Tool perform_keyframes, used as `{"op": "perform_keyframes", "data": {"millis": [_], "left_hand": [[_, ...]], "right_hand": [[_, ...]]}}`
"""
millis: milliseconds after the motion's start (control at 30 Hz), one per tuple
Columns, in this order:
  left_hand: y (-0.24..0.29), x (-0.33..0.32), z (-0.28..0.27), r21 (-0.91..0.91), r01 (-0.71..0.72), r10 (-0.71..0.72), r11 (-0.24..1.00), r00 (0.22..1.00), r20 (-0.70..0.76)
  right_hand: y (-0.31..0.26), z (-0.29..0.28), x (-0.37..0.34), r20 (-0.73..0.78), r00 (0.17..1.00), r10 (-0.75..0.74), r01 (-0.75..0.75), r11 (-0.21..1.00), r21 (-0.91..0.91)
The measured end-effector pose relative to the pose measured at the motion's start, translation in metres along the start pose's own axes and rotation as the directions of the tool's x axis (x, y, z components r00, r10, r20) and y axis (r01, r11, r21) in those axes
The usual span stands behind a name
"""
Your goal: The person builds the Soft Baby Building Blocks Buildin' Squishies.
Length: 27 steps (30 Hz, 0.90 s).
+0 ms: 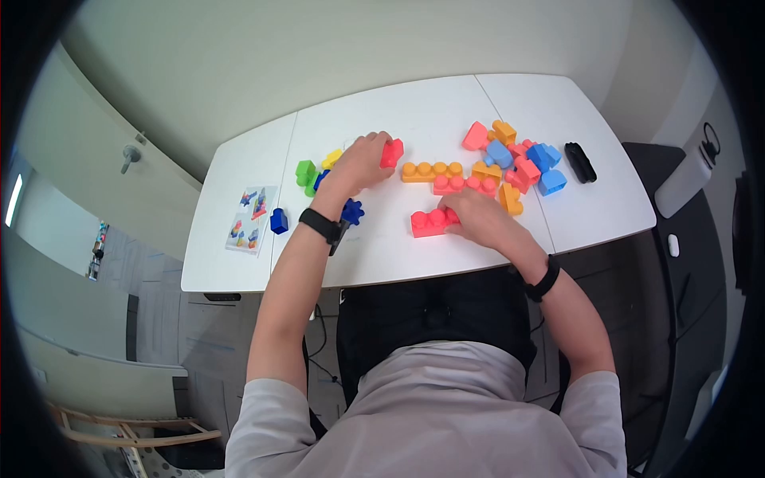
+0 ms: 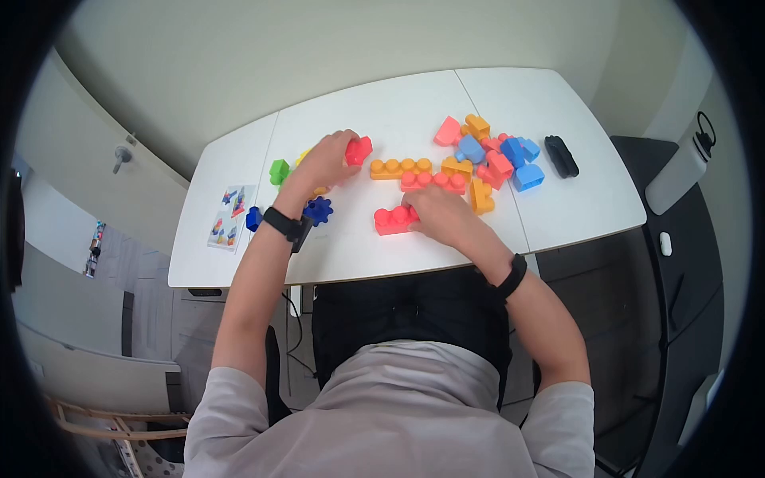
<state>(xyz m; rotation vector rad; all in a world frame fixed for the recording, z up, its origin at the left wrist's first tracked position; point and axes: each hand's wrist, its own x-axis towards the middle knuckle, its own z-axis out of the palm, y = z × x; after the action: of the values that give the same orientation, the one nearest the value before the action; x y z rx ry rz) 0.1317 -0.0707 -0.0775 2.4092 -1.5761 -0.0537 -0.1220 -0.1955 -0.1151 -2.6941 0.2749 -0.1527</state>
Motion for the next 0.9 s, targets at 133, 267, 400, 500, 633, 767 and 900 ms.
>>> {"op": "perform_keyframes", "data": {"millis": [133,267,400,500,633,767,900], "left_hand": [[0.006,-0.02,-0.026,-0.185,-0.09,0.076,0.979,0.994,-0.083],[0.023,-0.047,-0.047,-0.37,0.007,-0.011,0.929,1.0,-0.008],[0.004,-0.057,-0.022,-0.427,-0.121,0.075,0.896,0.99,-0.123],[0.004,-0.064,-0.015,-0.42,-0.144,0.095,0.896,0.986,-0.136],[0.022,-0.076,-0.033,-0.319,0.034,0.004,0.947,0.993,0.118],[0.011,-0.075,-0.022,-0.251,-0.051,0.106,0.967,0.972,0.209],[0.003,-0.074,-0.013,-0.278,-0.135,0.18,0.951,0.974,0.141]], "right_hand": [[0.002,0.002,0.0,-0.008,1.0,-0.001,0.001,1.0,0.001],[0.0,0.001,0.0,0.007,1.0,0.031,-0.031,0.999,0.012],[0.001,0.002,-0.001,-0.007,1.0,0.024,-0.024,1.0,0.002],[-0.001,-0.002,-0.001,0.011,0.999,0.036,-0.036,0.999,0.035],[0.0,-0.001,-0.001,0.011,1.0,0.013,-0.013,1.0,0.014],[0.001,-0.001,-0.001,0.002,1.0,-0.009,0.009,1.0,0.006],[0.001,-0.001,-0.001,-0.003,1.0,-0.008,0.008,1.0,0.013]]}}
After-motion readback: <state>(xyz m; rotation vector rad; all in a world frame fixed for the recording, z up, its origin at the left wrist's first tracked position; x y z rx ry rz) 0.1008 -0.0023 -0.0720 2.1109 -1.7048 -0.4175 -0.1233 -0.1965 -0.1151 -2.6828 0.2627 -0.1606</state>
